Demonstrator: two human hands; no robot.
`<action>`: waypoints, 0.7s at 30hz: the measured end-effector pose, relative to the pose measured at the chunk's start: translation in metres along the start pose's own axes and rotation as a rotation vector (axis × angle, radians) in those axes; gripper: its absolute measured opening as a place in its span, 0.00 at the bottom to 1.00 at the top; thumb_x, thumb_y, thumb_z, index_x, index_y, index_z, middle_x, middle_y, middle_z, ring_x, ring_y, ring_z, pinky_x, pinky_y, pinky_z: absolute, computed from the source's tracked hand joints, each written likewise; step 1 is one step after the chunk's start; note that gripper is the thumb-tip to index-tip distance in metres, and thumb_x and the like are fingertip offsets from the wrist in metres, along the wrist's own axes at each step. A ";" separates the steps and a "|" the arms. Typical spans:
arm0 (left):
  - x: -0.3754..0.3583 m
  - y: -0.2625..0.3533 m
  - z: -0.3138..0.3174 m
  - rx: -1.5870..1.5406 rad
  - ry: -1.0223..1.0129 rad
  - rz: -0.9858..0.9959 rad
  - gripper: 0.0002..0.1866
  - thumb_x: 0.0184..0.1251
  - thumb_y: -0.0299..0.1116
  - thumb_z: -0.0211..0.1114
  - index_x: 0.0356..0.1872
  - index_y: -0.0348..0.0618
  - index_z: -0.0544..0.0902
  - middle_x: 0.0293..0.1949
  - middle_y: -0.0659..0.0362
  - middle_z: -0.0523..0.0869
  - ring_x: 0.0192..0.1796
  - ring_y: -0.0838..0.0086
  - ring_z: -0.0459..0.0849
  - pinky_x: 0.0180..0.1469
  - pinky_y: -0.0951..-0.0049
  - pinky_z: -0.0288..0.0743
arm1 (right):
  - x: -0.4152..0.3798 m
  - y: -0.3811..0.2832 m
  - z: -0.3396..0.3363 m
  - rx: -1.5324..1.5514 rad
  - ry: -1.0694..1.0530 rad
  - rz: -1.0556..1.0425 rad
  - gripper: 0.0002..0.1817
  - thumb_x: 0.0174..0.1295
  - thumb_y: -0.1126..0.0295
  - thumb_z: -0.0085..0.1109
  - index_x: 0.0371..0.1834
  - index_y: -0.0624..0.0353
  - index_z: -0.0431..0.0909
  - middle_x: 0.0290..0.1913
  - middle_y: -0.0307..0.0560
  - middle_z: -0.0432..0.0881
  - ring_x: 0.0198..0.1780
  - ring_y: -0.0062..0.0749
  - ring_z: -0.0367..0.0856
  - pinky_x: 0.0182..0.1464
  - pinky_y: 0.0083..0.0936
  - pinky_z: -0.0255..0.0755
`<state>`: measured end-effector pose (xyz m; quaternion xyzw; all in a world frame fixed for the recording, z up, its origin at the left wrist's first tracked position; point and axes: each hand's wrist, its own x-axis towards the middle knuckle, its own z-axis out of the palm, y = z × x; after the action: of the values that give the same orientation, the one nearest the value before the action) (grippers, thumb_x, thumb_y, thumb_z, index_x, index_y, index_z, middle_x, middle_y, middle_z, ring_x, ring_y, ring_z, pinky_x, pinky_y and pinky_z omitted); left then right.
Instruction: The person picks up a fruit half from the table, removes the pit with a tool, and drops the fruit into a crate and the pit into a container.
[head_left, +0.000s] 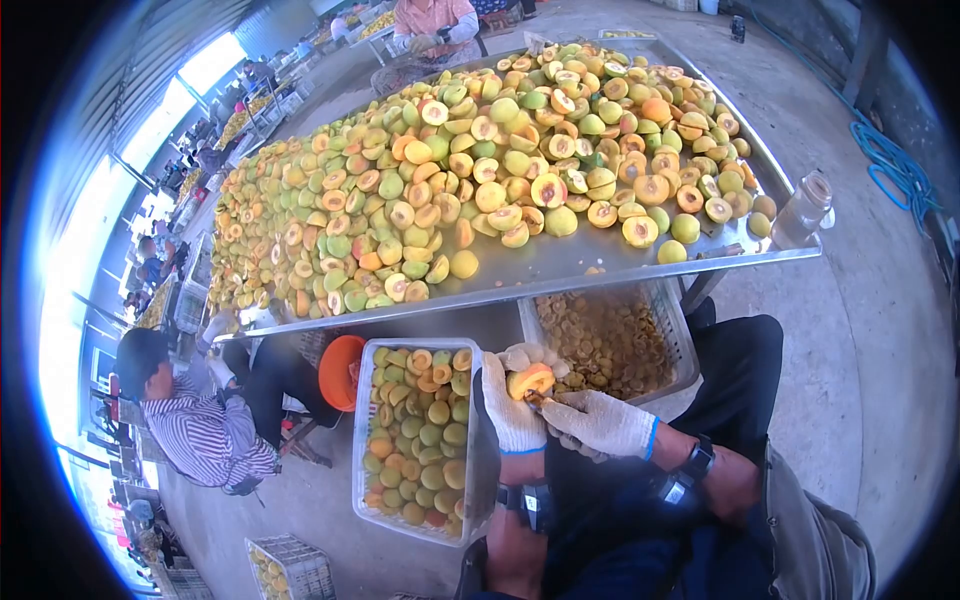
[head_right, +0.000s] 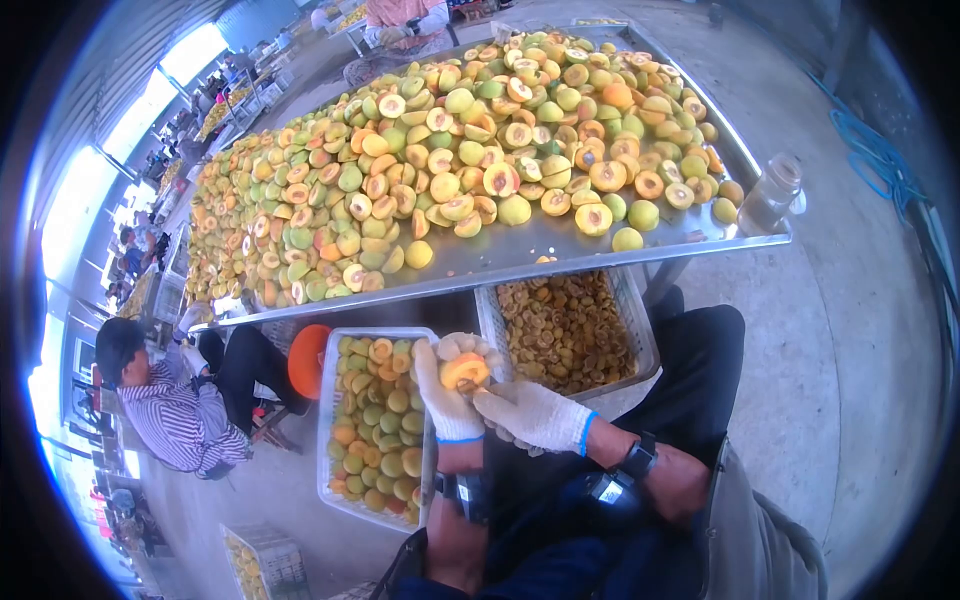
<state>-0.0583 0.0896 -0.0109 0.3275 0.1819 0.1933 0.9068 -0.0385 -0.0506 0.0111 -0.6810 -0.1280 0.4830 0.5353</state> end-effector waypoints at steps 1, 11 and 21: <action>0.002 -0.002 -0.004 0.000 -0.002 0.000 0.25 0.83 0.56 0.53 0.34 0.43 0.75 0.37 0.53 0.80 0.41 0.60 0.82 0.40 0.59 0.83 | -0.002 -0.001 0.000 0.103 -0.049 0.023 0.26 0.80 0.43 0.46 0.37 0.54 0.78 0.24 0.35 0.74 0.21 0.23 0.72 0.22 0.24 0.66; 0.015 -0.020 -0.027 -0.010 -0.159 0.038 0.32 0.82 0.65 0.50 0.40 0.39 0.78 0.44 0.49 0.82 0.47 0.57 0.84 0.49 0.54 0.85 | -0.007 0.009 -0.013 0.720 -0.368 0.157 0.25 0.81 0.39 0.47 0.39 0.50 0.73 0.23 0.27 0.65 0.16 0.08 0.57 0.15 0.12 0.51; 0.020 -0.022 -0.014 -0.031 0.001 -0.006 0.32 0.81 0.64 0.53 0.50 0.39 0.79 0.50 0.46 0.85 0.50 0.53 0.87 0.54 0.50 0.88 | -0.008 0.018 -0.018 0.820 -0.534 0.109 0.28 0.83 0.39 0.41 0.41 0.53 0.74 0.22 0.29 0.65 0.15 0.09 0.58 0.12 0.10 0.52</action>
<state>-0.0425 0.0904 -0.0399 0.3128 0.1801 0.1934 0.9123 -0.0340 -0.0742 -0.0008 -0.2723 -0.0241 0.6787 0.6817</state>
